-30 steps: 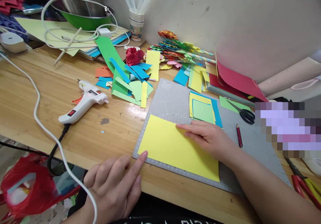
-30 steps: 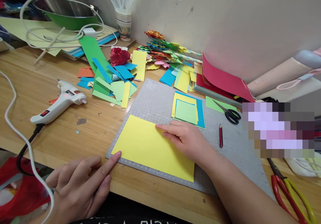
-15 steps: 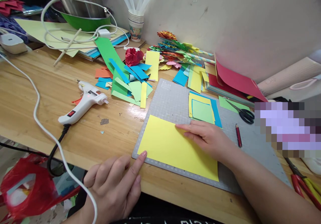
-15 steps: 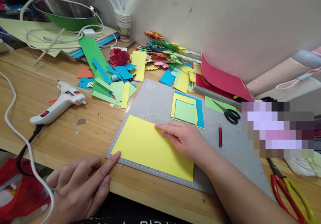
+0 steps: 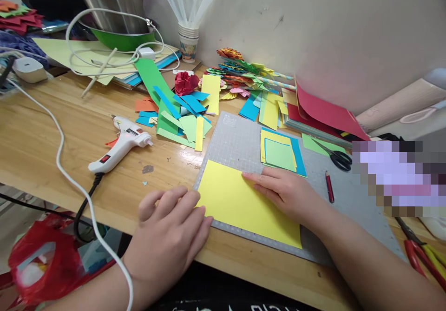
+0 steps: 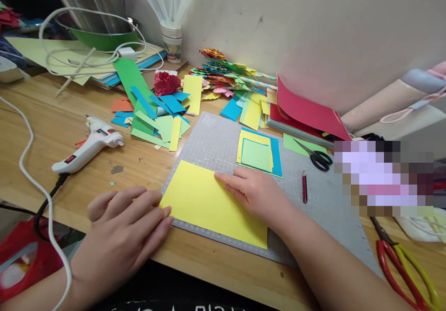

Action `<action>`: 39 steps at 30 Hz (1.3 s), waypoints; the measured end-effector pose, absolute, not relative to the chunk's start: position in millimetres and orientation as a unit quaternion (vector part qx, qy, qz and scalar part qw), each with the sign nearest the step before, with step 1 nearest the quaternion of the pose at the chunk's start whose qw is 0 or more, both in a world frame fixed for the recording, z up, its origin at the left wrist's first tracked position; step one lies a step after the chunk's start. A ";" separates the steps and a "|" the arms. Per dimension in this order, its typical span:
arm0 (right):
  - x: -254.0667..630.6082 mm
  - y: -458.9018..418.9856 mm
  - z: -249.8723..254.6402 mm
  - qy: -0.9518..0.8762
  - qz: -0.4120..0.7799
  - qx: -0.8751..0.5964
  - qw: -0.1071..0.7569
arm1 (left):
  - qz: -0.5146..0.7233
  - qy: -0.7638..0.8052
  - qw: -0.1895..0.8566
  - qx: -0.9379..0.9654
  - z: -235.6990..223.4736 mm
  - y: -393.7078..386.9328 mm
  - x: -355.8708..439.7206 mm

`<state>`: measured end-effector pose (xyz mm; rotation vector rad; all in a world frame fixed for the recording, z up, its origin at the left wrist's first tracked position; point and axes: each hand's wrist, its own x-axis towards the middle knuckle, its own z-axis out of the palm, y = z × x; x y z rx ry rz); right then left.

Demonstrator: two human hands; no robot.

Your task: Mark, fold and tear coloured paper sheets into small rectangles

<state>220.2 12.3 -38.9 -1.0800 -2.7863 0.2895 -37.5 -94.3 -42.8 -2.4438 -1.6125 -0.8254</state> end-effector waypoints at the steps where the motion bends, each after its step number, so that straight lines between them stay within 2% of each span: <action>1: 220.1 12.2 -38.7 -0.927 0.093 -0.356 0.069 | -0.261 -0.537 0.044 -0.801 -39.9 -92.0 -36.3; 6: 220.1 11.0 -37.4 -0.928 0.088 -0.354 0.072 | -0.264 -0.530 0.044 -0.804 -41.1 -91.2 -33.7; 17: 220.9 12.1 -37.0 -0.931 0.101 -0.340 0.083 | -0.252 -0.534 -0.026 -0.807 -43.0 -88.6 -32.3; 21: 220.9 13.1 -37.2 -0.931 0.111 -0.332 0.101 | -0.258 -0.536 -0.024 -0.804 -43.8 -88.7 -33.9; 27: 222.0 15.2 -38.9 -0.925 0.130 -0.342 0.099 | -0.350 -0.532 0.021 -0.771 -54.7 -100.2 -37.2; 39: 224.0 18.4 -41.3 -0.913 0.187 -0.346 0.108 | -0.356 -0.528 0.029 -0.770 -61.0 -106.2 -42.4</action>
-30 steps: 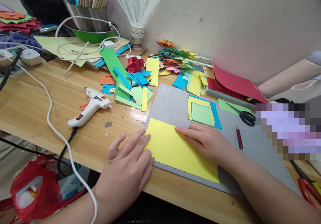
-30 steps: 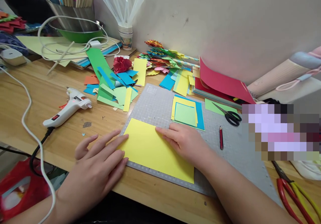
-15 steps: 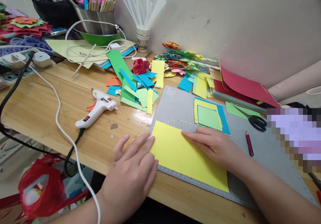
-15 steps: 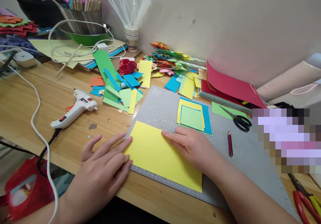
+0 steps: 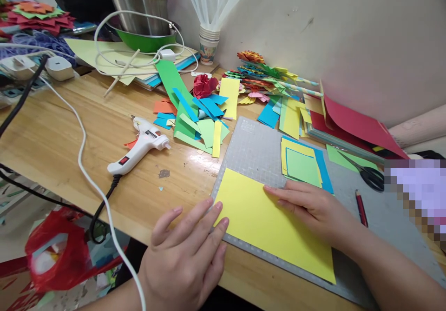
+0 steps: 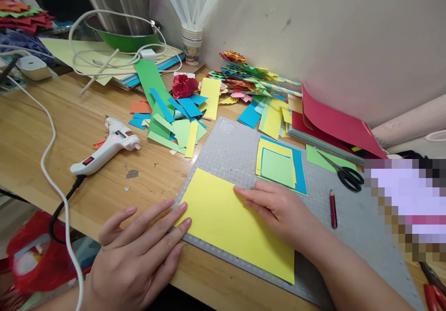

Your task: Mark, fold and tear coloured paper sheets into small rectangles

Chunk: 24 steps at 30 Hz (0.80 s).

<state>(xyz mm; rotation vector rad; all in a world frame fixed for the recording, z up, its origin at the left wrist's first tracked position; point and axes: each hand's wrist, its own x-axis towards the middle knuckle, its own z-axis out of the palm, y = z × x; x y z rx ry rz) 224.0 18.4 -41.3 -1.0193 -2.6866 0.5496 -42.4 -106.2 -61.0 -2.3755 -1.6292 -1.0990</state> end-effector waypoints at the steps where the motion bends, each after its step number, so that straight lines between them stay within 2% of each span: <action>1: 223.7 18.4 -41.1 -0.913 0.189 -0.345 0.110 | -0.355 -0.529 0.029 -0.771 -61.2 -106.0 -42.5; 10: 221.9 15.8 -38.2 -0.909 0.179 -0.369 0.073 | -0.335 -0.532 0.032 -0.777 -62.6 -105.2 -41.2; 17: 215.9 11.6 -36.2 -0.920 0.112 -0.373 0.034 | -0.267 -0.543 -0.009 -0.796 -50.5 -91.1 -36.1; 24: 216.5 12.6 -34.9 -0.921 0.118 -0.370 0.026 | -0.229 -0.552 -0.035 -0.801 -46.1 -74.6 -34.1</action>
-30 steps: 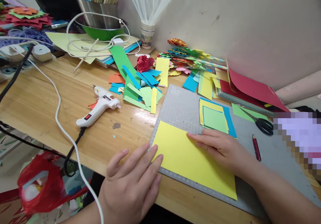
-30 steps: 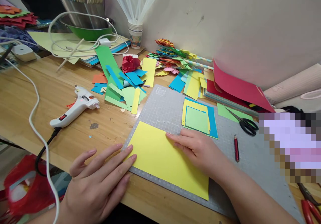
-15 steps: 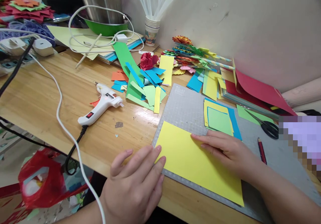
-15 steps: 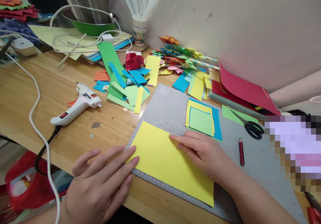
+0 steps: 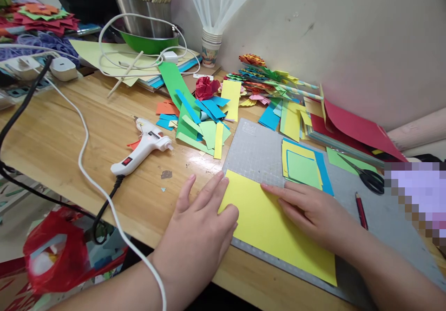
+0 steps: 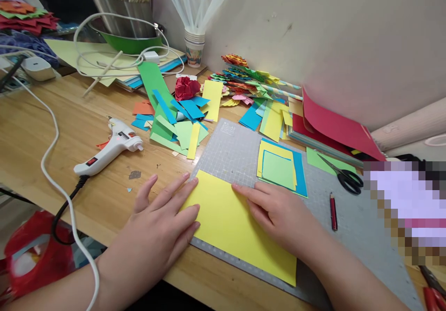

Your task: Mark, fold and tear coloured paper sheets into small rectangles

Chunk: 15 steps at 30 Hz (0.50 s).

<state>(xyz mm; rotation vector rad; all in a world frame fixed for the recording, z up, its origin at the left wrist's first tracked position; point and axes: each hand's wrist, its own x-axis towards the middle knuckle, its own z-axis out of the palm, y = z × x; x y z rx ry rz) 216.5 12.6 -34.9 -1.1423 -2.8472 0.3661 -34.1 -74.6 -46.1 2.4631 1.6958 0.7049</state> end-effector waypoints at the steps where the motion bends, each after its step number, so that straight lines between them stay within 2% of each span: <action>1: 216.5 12.8 -34.5 -0.920 0.124 -0.370 0.026 | 0.228 0.551 0.033 0.802 -46.4 -74.4 -33.8; 15: 220.5 15.1 -35.8 -0.919 0.146 -0.364 0.038 | 0.204 0.550 0.036 0.809 -45.8 -74.5 -33.4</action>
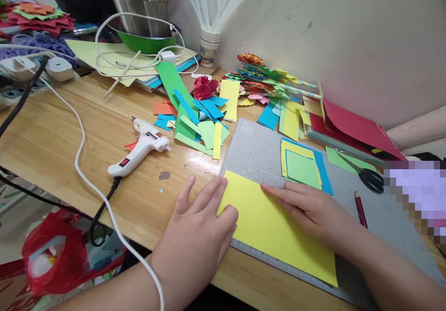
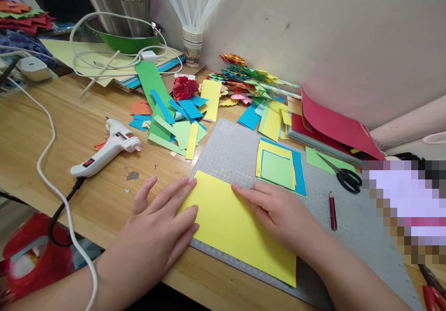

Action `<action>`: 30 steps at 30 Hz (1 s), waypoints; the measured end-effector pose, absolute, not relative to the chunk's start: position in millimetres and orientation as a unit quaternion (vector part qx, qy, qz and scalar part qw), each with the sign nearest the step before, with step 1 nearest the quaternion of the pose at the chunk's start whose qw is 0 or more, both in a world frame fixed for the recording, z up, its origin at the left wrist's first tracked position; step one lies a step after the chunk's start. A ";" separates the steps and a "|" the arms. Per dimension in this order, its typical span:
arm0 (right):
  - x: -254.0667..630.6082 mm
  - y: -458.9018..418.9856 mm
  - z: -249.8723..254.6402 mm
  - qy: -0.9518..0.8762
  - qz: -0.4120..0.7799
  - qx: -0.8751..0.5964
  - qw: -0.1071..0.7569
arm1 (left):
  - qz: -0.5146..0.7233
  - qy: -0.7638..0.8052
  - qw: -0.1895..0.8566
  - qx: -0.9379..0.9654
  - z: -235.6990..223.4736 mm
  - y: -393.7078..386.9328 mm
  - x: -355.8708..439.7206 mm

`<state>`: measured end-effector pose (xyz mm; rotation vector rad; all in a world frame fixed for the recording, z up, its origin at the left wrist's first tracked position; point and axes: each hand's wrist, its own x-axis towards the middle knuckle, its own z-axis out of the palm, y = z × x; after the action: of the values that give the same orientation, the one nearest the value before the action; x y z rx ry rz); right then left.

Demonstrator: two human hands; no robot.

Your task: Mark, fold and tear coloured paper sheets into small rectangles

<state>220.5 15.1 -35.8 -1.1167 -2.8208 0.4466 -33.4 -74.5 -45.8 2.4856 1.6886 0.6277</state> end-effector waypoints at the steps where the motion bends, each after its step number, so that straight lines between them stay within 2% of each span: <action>1: 221.0 15.2 -36.1 -0.921 0.144 -0.360 0.039 | 0.202 0.550 0.036 0.810 -45.8 -74.6 -33.4; 13: 219.2 16.0 -41.2 -0.931 0.127 -0.340 0.045 | 0.195 0.541 0.026 0.818 -46.7 -75.4 -34.1; 18: 232.4 12.3 -12.2 -0.930 0.065 -0.355 0.068 | 0.189 0.539 0.014 0.821 -46.4 -74.5 -33.0; 20: 257.0 14.1 9.0 -0.886 0.040 -0.447 0.121 | 0.184 0.533 0.004 0.826 -46.4 -74.2 -33.0; 21: 273.2 16.1 17.6 -0.849 0.027 -0.514 0.116 | 0.183 0.531 0.000 0.827 -46.5 -74.0 -33.1; 23: 308.9 21.2 24.4 -0.732 -0.018 -0.678 0.058 | 0.182 0.529 -0.005 0.829 -46.8 -73.6 -33.6; 25: 342.1 25.2 14.3 -0.619 0.036 -0.783 -0.043 | 0.178 0.529 -0.002 0.830 -47.2 -73.0 -34.5; 27: 366.7 25.2 -8.9 -0.589 0.074 -0.803 -0.058 | 0.175 0.529 0.004 0.830 -47.5 -72.6 -35.3; 30: 385.0 17.2 -46.0 -0.622 0.085 -0.778 -0.035 | 0.174 0.530 0.014 0.830 -47.7 -72.6 -36.3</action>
<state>385.0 17.2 -46.0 -2.4990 -1.9974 0.2723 -36.3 -72.6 -47.7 2.5854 1.6493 0.5433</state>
